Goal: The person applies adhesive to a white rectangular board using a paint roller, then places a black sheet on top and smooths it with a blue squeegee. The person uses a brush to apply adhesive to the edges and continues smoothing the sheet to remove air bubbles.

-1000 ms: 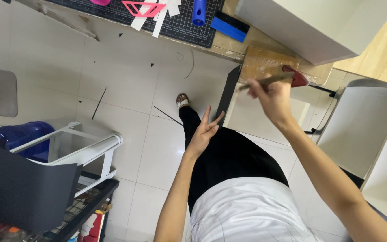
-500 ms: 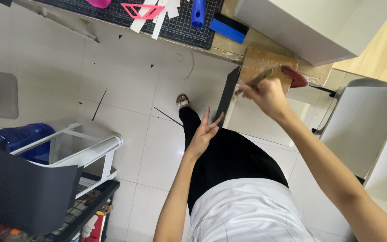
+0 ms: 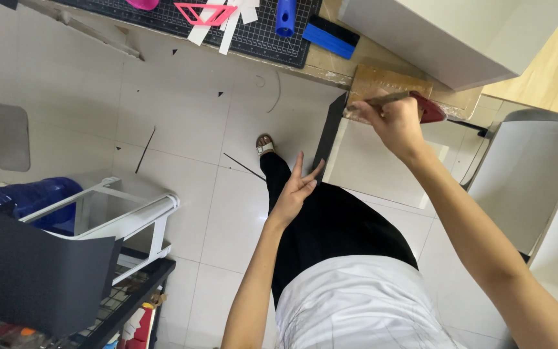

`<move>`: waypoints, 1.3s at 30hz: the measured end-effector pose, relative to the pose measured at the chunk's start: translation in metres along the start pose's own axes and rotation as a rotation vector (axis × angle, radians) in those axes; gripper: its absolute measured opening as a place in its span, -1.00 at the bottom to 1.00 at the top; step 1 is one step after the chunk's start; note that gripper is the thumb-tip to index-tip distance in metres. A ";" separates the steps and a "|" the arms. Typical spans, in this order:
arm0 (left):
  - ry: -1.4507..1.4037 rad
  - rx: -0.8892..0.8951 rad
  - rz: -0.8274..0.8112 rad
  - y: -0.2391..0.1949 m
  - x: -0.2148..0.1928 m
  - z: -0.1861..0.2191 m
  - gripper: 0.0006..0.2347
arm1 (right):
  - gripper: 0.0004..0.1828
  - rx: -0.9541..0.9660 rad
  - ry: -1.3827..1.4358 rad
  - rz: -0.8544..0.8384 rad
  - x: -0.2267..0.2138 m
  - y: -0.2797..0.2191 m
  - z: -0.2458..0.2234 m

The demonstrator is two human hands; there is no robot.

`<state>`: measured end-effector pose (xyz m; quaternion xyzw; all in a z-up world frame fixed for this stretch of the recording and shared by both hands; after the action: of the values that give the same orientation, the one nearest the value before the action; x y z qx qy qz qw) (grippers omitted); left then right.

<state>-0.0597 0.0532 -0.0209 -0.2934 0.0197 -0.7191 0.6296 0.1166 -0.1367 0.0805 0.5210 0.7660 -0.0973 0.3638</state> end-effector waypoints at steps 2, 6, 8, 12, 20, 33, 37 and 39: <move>0.009 0.008 -0.004 0.000 -0.001 0.000 -0.32 | -0.80 -0.017 0.022 0.023 0.002 -0.008 -0.004; -0.073 -0.014 0.004 -0.007 0.007 0.008 -0.36 | -0.93 -0.127 -0.123 0.001 0.028 -0.052 0.003; -0.160 -0.005 -0.032 -0.003 0.007 0.004 -0.39 | -0.93 -0.211 -0.083 -0.003 0.032 -0.069 -0.018; -0.174 0.012 -0.056 0.002 0.002 -0.009 -0.34 | -0.91 -0.155 -0.016 -0.089 0.041 -0.105 -0.051; -0.160 0.038 -0.076 0.004 0.001 -0.008 -0.33 | -0.95 -0.008 0.028 -0.054 0.025 -0.089 -0.041; -0.086 -0.002 -0.092 0.002 -0.002 -0.002 -0.34 | -0.87 -0.004 0.080 -0.074 0.019 -0.034 0.010; -0.075 -0.036 -0.089 0.002 -0.003 0.001 -0.32 | -0.85 -0.039 0.002 0.061 0.007 -0.010 0.031; -0.083 -0.034 -0.089 0.001 -0.003 -0.006 -0.32 | -0.87 -0.052 -0.026 0.092 -0.001 -0.002 0.022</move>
<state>-0.0615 0.0533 -0.0276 -0.3341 -0.0071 -0.7331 0.5924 0.1254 -0.1500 0.0650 0.5449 0.7386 -0.0674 0.3912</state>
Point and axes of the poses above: each hand's wrist, its own y-axis towards the middle knuckle, its own x-axis out of the palm, z = x × y, the point moved 2 cm from there along y, towards the middle knuckle
